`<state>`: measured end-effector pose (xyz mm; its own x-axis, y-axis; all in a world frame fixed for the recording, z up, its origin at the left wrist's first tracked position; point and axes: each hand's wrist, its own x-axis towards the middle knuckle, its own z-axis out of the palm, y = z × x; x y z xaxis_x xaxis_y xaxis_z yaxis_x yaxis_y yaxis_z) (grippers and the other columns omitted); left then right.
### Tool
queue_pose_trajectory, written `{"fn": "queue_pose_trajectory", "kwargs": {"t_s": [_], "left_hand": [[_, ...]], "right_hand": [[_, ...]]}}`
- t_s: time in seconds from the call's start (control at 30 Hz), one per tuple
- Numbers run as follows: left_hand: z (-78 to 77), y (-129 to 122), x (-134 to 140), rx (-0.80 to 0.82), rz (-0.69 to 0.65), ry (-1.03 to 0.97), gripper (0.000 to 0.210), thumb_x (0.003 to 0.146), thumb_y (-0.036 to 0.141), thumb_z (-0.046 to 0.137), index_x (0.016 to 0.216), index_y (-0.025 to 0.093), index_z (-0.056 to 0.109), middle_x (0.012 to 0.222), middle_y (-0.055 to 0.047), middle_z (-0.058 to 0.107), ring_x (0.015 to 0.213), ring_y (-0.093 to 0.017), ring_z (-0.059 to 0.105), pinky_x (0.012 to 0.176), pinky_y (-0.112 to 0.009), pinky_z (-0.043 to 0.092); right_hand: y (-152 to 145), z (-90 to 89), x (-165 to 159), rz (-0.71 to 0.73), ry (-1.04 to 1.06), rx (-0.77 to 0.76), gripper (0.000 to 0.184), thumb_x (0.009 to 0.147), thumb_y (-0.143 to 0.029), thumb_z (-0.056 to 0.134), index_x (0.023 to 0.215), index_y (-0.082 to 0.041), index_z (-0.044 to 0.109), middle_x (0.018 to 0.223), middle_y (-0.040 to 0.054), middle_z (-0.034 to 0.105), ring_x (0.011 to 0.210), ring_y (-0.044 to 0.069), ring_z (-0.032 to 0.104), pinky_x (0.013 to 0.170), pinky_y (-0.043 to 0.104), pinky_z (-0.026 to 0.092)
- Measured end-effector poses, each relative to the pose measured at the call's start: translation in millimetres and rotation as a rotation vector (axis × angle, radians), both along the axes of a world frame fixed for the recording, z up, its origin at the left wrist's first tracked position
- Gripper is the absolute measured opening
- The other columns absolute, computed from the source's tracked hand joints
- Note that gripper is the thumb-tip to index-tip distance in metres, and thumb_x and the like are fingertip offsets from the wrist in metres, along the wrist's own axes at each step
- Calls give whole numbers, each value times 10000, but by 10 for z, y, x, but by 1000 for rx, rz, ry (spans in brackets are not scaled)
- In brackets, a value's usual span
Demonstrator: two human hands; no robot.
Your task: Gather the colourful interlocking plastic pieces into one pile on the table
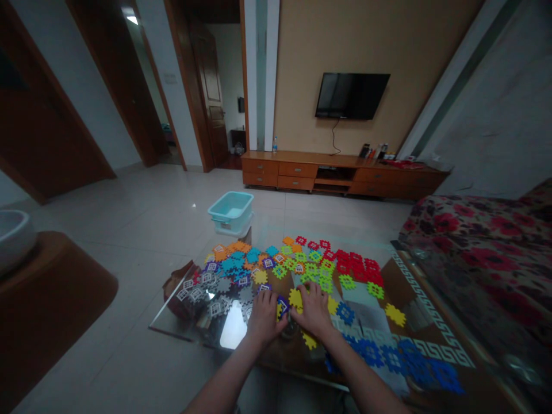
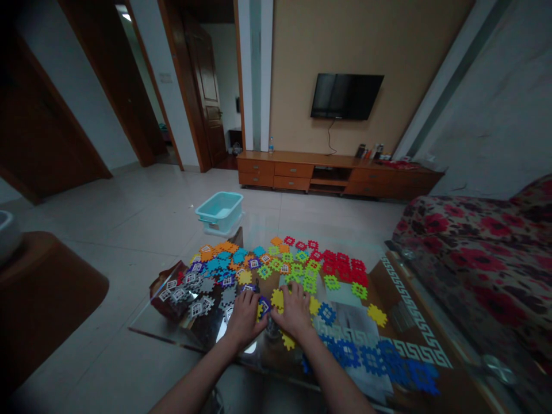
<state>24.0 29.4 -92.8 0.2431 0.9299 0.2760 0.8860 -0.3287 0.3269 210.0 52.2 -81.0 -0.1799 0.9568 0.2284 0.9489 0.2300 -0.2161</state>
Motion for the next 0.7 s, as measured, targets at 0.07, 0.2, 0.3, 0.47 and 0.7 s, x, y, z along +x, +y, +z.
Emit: {"fn": "queue_pose_trajectory", "kwargs": {"t_s": [0.07, 0.2, 0.3, 0.47, 0.7], "left_hand": [[-17, -1, -1, 36, 1, -20, 370, 823, 354, 623, 1130, 153, 579, 1118, -130, 559, 1110, -330, 496, 958, -476, 437], [-32, -15, -8, 63, -37, -39, 296, 842, 326, 603, 1088, 170, 555, 1081, -107, 545, 1032, -292, 530, 904, -427, 464], [-15, -36, -7, 87, -61, -10, 244, 843, 308, 595, 1044, 178, 545, 1051, -99, 541, 1001, -285, 534, 872, -411, 468], [48, -53, 38, 96, -46, 3, 259, 799, 315, 618, 999, 180, 524, 1037, -109, 538, 1001, -306, 532, 874, -443, 467], [192, 102, -2, 109, 170, -228, 296, 807, 313, 616, 1032, 188, 469, 1022, -88, 492, 970, -277, 540, 857, -429, 496]], "right_hand": [[-4, -11, 6, 38, 22, 36, 465, 736, -349, 668, 1165, -194, 580, 1263, 150, 545, 1185, 346, 467, 964, 469, 362], [-4, -43, 7, 64, 36, 61, 404, 749, -297, 640, 1126, -168, 575, 1084, 116, 602, 1059, 311, 509, 911, 425, 402], [-7, -62, 3, 46, 37, 83, 381, 772, -279, 618, 1130, -153, 578, 1047, 116, 597, 1035, 308, 502, 912, 422, 410], [-22, -64, -8, 14, 38, 144, 456, 780, -241, 609, 1227, -168, 551, 1059, 109, 569, 1020, 304, 487, 906, 424, 417], [8, -111, 15, -78, 77, 242, 378, 761, -259, 609, 1121, -162, 544, 1016, 118, 537, 991, 320, 465, 882, 445, 425]]}}
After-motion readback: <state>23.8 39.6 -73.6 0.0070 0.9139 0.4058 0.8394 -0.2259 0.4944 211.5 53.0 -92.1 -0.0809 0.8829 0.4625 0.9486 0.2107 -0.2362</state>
